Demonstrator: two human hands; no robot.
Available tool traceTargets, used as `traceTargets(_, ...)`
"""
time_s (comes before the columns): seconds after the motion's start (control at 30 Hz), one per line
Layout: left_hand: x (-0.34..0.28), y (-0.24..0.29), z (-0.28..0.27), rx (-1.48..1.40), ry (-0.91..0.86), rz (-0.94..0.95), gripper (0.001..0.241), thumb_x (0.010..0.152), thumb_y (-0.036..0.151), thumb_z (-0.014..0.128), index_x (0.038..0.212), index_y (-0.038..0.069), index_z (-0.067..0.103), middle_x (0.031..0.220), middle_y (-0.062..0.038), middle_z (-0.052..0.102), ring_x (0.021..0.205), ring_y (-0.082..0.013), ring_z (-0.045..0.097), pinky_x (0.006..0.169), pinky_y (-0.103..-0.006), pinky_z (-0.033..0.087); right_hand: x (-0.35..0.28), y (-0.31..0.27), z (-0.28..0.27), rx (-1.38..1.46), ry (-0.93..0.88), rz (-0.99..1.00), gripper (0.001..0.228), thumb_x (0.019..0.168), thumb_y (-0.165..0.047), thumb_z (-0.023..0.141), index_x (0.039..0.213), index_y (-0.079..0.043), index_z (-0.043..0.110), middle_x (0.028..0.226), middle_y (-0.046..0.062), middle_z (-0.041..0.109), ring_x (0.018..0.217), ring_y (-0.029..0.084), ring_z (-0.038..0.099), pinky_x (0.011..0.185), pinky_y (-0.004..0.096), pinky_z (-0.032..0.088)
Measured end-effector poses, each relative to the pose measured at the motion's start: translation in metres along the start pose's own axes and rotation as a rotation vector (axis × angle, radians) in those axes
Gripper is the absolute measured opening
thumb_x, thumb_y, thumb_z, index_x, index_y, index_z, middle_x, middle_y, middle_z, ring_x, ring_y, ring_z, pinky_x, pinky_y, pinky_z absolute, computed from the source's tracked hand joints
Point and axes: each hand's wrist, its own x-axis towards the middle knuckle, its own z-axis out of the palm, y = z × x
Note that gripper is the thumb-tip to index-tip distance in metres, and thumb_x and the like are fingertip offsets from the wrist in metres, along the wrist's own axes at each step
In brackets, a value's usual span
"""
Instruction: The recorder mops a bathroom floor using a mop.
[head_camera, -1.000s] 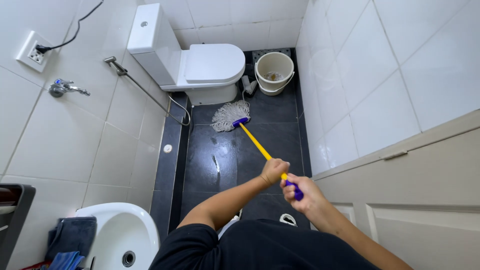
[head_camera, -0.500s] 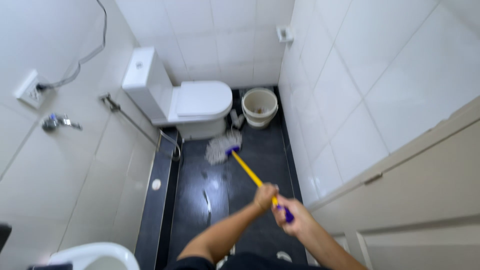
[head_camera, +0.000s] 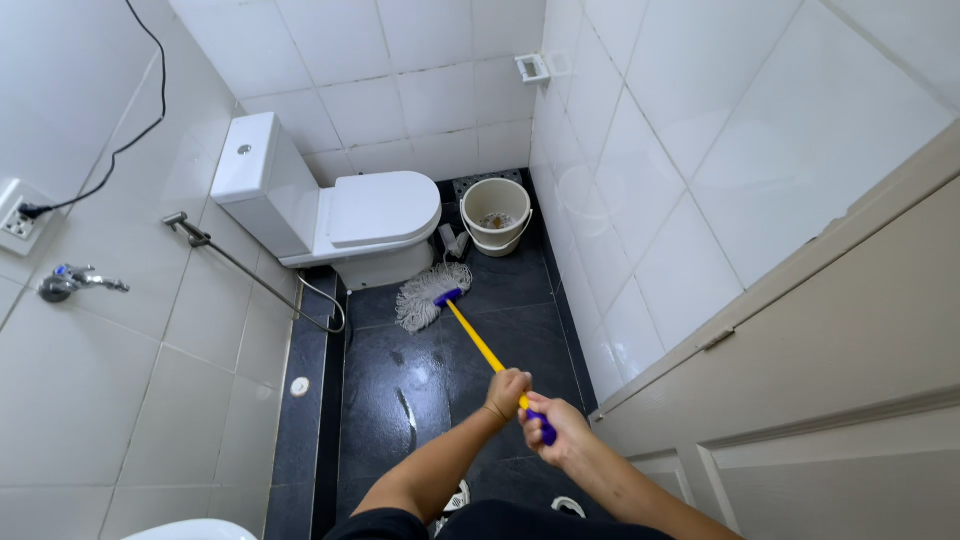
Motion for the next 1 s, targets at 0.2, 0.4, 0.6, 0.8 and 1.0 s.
traceTargets(0.2, -0.032, 0.099, 0.062, 0.02, -0.173, 0.057, 0.042, 0.094, 0.034, 0.057, 0.072, 0.0, 0.069, 0.068, -0.018, 0.065, 0.06, -0.0338, 0.065, 0.055, -0.0432, 0.048, -0.061, -0.016, -0.075, 0.148, -0.044, 0.05, 0.035, 0.097, -0.009, 0.049, 0.13, -0.019, 0.056, 0.082, 0.011, 0.059, 0.05, 0.007, 0.045, 0.041, 0.02, 0.036)
traceTargets(0.4, -0.018, 0.105, 0.083, 0.04, -0.186, 0.042, 0.042, 0.092, 0.033, 0.052, 0.067, 0.002, 0.068, 0.063, -0.017, 0.065, 0.055, -0.0343, 0.064, 0.056, -0.0432, 0.049, -0.074, -0.03, -0.079, 0.121, 0.1, -0.085, 0.036, 0.098, -0.007, 0.051, 0.133, -0.014, 0.054, 0.084, 0.014, 0.059, 0.051, 0.007, 0.045, 0.041, 0.02, 0.036)
traceTargets(0.6, -0.005, 0.058, 0.07, 0.035, -0.16, 0.068, 0.044, 0.09, 0.033, 0.053, 0.064, 0.002, 0.07, 0.062, -0.016, 0.066, 0.057, -0.0313, 0.066, 0.058, -0.0426, 0.051, -0.048, -0.012, -0.061, 0.097, 0.084, -0.104, 0.031, 0.099, -0.008, 0.052, 0.128, -0.015, 0.052, 0.085, 0.012, 0.061, 0.051, 0.007, 0.044, 0.042, 0.021, 0.035)
traceTargets(0.8, -0.044, 0.119, 0.078, 0.043, -0.331, 0.04, 0.046, 0.093, 0.036, 0.053, 0.068, 0.002, 0.071, 0.064, -0.016, 0.066, 0.06, -0.0314, 0.067, 0.061, -0.0427, 0.052, -0.11, 0.004, -0.085, 0.21, 0.095, -0.072, 0.029, 0.098, -0.008, 0.051, 0.126, -0.014, 0.052, 0.086, 0.013, 0.059, 0.051, 0.007, 0.044, 0.042, 0.019, 0.034)
traceTargets(1.0, -0.034, 0.106, 0.099, 0.095, -0.31, 0.014, 0.046, 0.094, 0.036, 0.053, 0.065, 0.003, 0.066, 0.063, -0.016, 0.064, 0.057, -0.0332, 0.065, 0.057, -0.0438, 0.05, -0.115, -0.008, -0.08, 0.148, 0.174, -0.155, 0.031, 0.099, -0.006, 0.05, 0.129, -0.011, 0.052, 0.089, 0.014, 0.059, 0.052, 0.007, 0.045, 0.041, 0.02, 0.035)
